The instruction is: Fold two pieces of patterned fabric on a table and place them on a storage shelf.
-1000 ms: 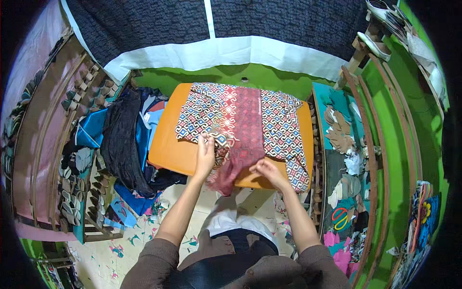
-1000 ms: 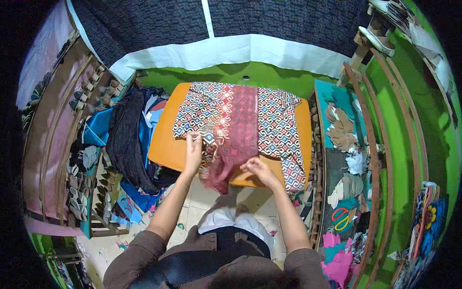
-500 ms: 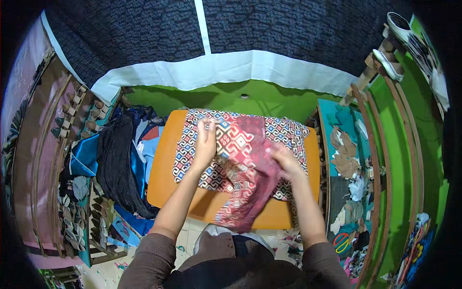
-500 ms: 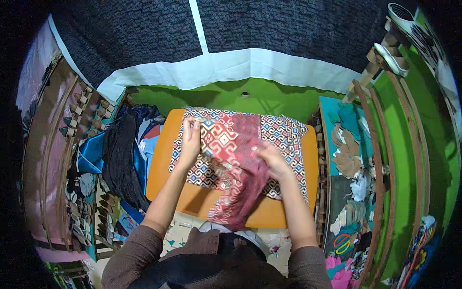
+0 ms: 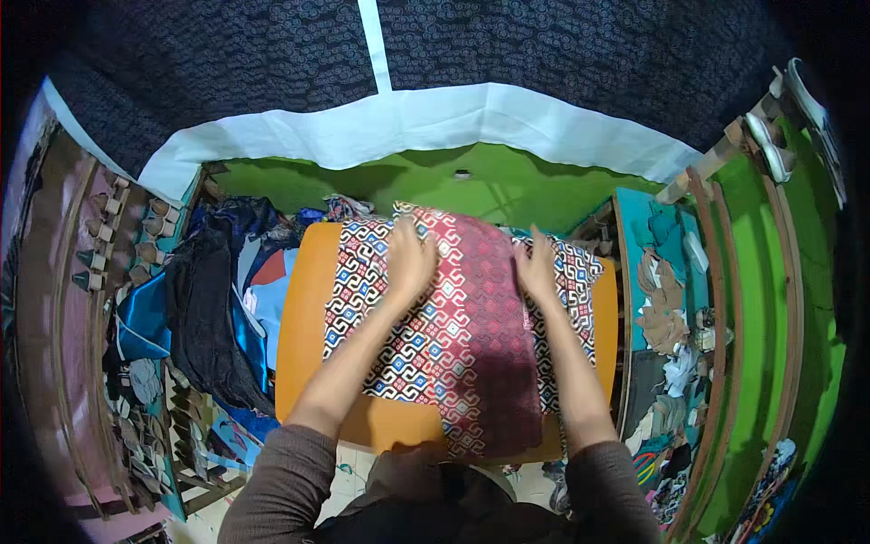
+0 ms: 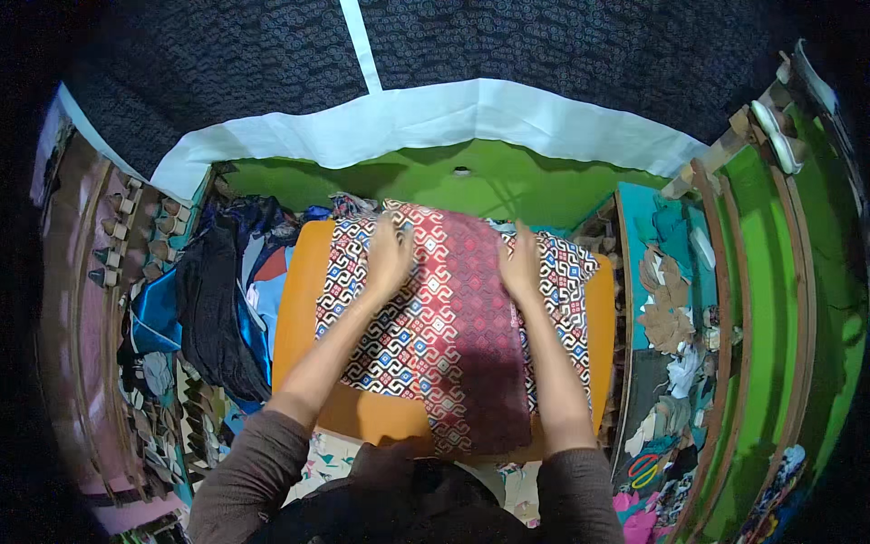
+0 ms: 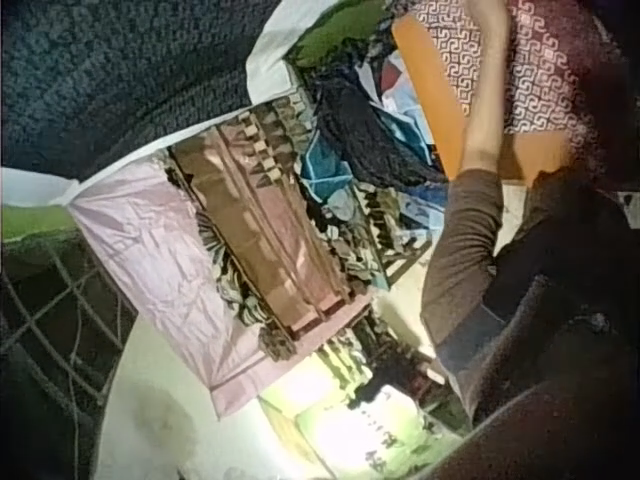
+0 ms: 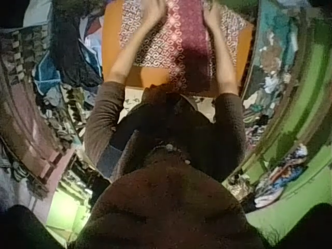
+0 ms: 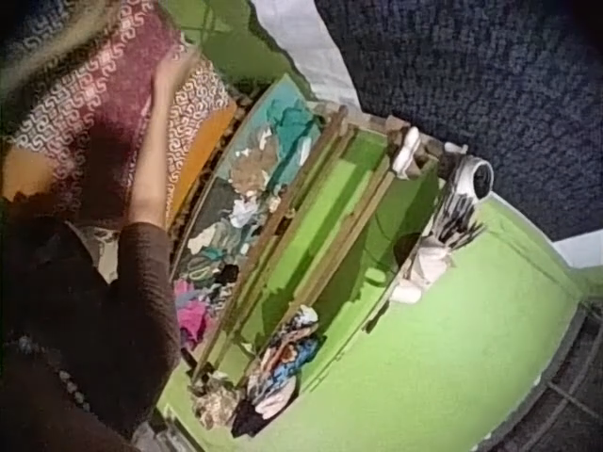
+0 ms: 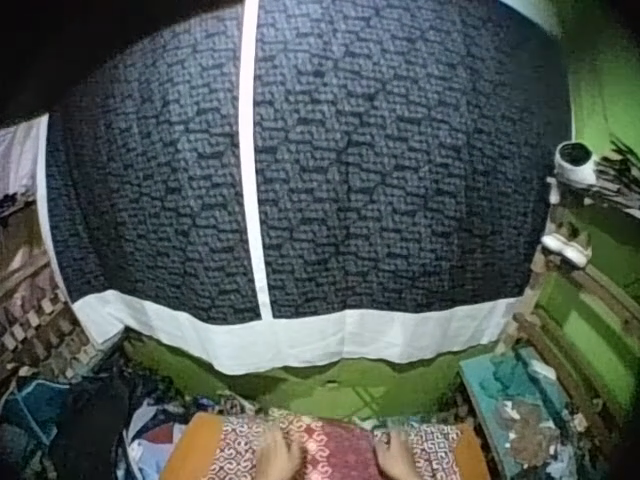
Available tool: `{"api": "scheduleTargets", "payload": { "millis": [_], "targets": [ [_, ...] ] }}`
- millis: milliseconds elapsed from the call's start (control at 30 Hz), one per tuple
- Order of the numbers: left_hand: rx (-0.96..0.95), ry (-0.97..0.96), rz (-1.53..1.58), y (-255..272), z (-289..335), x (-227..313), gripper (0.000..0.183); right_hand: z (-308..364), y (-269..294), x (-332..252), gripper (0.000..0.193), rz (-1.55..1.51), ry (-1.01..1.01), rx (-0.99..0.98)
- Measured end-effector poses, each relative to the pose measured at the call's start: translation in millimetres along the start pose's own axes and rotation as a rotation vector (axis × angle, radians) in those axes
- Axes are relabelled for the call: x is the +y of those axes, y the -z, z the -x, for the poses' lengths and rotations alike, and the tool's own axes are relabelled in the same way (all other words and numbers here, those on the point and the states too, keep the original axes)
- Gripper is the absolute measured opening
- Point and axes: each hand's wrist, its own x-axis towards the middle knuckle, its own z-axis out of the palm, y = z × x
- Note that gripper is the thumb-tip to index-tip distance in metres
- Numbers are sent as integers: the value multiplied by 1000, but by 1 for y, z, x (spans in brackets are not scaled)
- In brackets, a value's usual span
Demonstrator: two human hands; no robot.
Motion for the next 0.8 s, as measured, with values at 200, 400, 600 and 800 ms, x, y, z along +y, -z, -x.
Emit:
{"api": "scheduleTargets", "payload": {
  "millis": [200, 400, 600, 800],
  "targets": [
    [-151, -446, -540, -46, 88, -60, 54, 100, -27, -1, 46, 430, 307, -149],
    [-114, -334, -484, -43, 110, -62, 53, 132, -12, -1, 44, 153, 68, -95],
    [-127, -87, -277, -24, 190, -31, 55, 180, 9, 13, 40, 26, -179, -40],
    [-51, -43, -294, -26, 226, -21, 57, 195, 29, 18, 24, 53, -214, -93]
  ]
}}
